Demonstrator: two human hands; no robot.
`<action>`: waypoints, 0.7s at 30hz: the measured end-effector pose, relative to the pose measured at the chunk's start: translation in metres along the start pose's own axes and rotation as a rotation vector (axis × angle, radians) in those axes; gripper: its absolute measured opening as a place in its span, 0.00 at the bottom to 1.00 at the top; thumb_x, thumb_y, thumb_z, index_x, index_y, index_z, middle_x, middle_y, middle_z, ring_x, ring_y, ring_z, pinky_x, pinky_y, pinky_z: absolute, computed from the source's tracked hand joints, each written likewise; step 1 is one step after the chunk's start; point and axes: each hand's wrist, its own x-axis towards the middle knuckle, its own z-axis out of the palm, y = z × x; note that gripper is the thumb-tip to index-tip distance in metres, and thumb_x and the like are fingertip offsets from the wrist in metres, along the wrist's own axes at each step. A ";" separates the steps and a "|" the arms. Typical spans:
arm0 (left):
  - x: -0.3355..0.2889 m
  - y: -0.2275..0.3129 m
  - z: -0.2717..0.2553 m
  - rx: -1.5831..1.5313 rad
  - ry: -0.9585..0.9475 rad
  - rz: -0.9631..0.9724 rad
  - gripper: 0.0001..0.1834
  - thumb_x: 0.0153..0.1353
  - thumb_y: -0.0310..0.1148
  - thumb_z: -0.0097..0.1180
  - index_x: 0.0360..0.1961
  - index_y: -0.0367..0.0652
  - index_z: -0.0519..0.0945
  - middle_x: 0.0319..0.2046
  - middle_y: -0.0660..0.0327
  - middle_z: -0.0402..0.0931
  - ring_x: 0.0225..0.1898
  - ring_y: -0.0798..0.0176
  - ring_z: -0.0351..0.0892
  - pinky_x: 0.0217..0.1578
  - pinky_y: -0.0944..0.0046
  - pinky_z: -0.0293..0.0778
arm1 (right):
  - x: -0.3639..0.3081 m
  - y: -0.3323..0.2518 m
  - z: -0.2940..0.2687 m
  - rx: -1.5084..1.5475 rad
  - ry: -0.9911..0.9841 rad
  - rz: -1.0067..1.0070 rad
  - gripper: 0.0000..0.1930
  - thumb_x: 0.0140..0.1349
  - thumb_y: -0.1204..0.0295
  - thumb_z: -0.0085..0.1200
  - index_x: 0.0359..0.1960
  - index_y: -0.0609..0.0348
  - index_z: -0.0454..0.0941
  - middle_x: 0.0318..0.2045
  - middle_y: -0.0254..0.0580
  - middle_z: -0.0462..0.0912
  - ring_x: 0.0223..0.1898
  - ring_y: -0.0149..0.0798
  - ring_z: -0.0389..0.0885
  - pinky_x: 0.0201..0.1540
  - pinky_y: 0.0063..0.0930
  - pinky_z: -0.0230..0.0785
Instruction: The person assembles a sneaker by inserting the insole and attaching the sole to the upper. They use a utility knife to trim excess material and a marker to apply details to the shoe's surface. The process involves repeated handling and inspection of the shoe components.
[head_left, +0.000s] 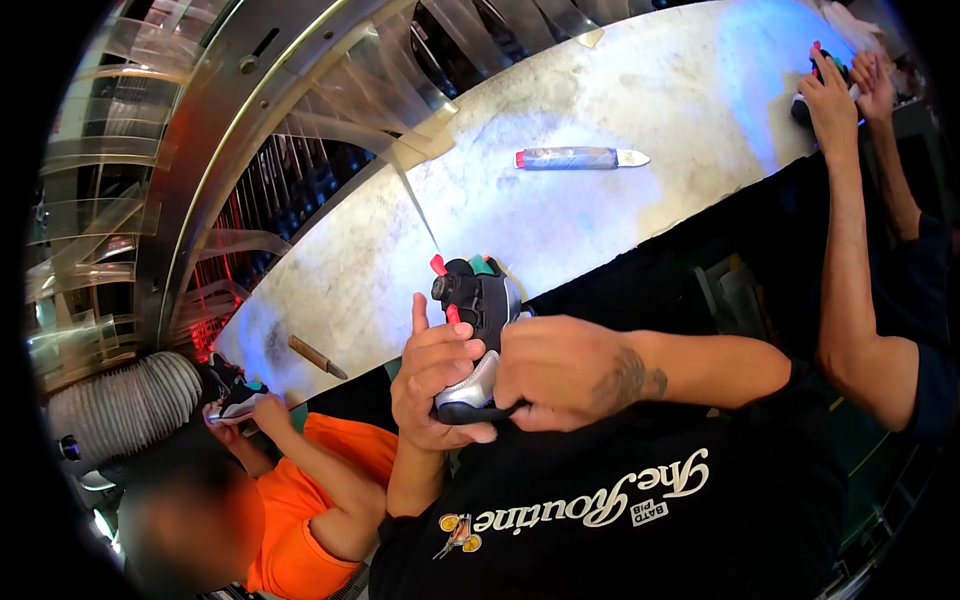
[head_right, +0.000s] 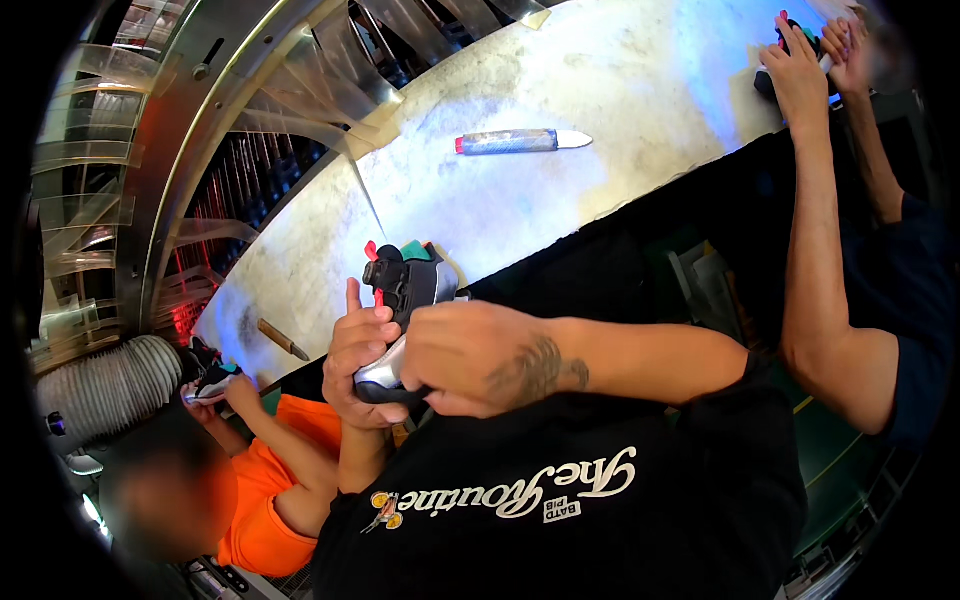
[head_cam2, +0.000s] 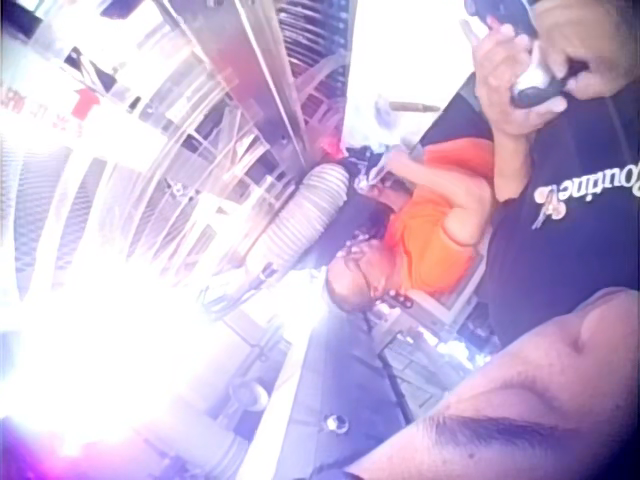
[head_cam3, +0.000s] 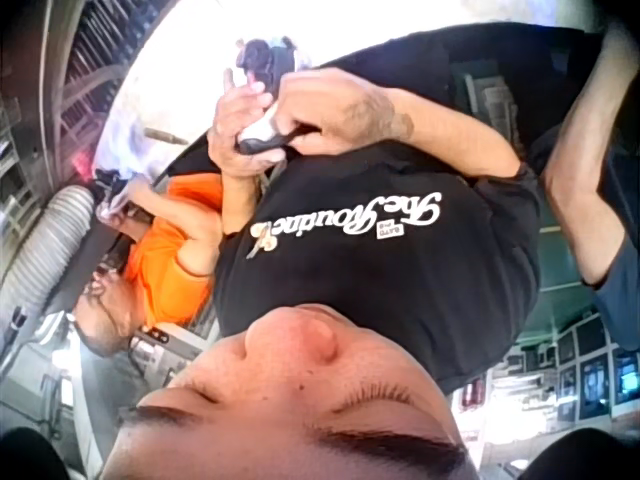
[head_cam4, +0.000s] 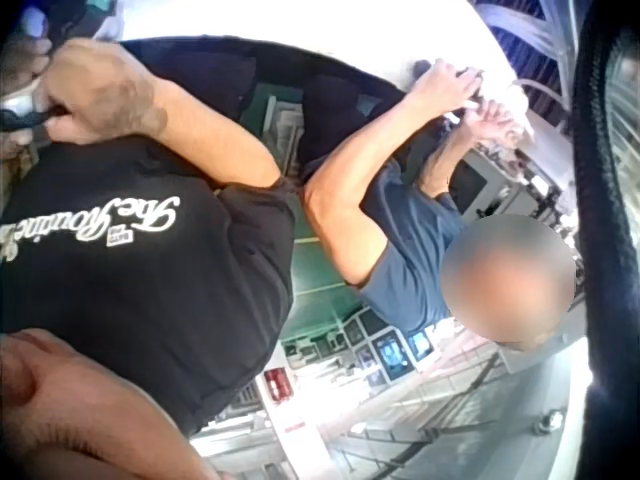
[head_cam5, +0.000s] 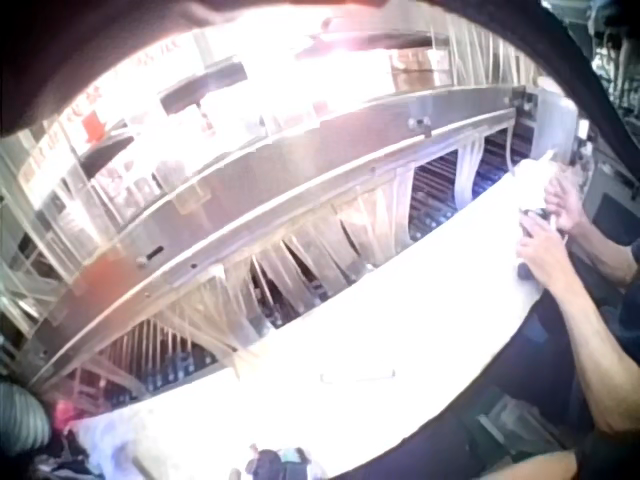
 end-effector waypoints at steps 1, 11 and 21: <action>0.000 0.001 -0.001 -0.041 0.004 -0.011 0.33 0.60 0.61 0.78 0.50 0.45 0.81 0.48 0.53 0.90 0.56 0.45 0.87 0.79 0.16 0.38 | -0.001 0.004 0.001 0.085 -0.017 0.064 0.16 0.53 0.72 0.74 0.39 0.58 0.79 0.35 0.44 0.77 0.36 0.50 0.79 0.38 0.40 0.76; 0.017 0.048 -0.016 0.325 0.006 -0.195 0.20 0.66 0.41 0.64 0.49 0.35 0.79 0.50 0.43 0.88 0.58 0.33 0.87 0.71 0.28 0.69 | -0.013 0.003 0.033 -0.167 0.250 0.191 0.29 0.46 0.72 0.82 0.51 0.64 0.82 0.47 0.49 0.83 0.45 0.51 0.84 0.49 0.40 0.81; 0.025 0.033 -0.014 0.407 -0.078 -0.039 0.25 0.71 0.41 0.63 0.55 0.28 0.77 0.53 0.35 0.84 0.58 0.27 0.87 0.56 0.39 0.87 | -0.010 0.003 0.040 -0.120 0.281 0.248 0.21 0.44 0.78 0.73 0.40 0.60 0.78 0.41 0.47 0.78 0.42 0.52 0.80 0.44 0.41 0.75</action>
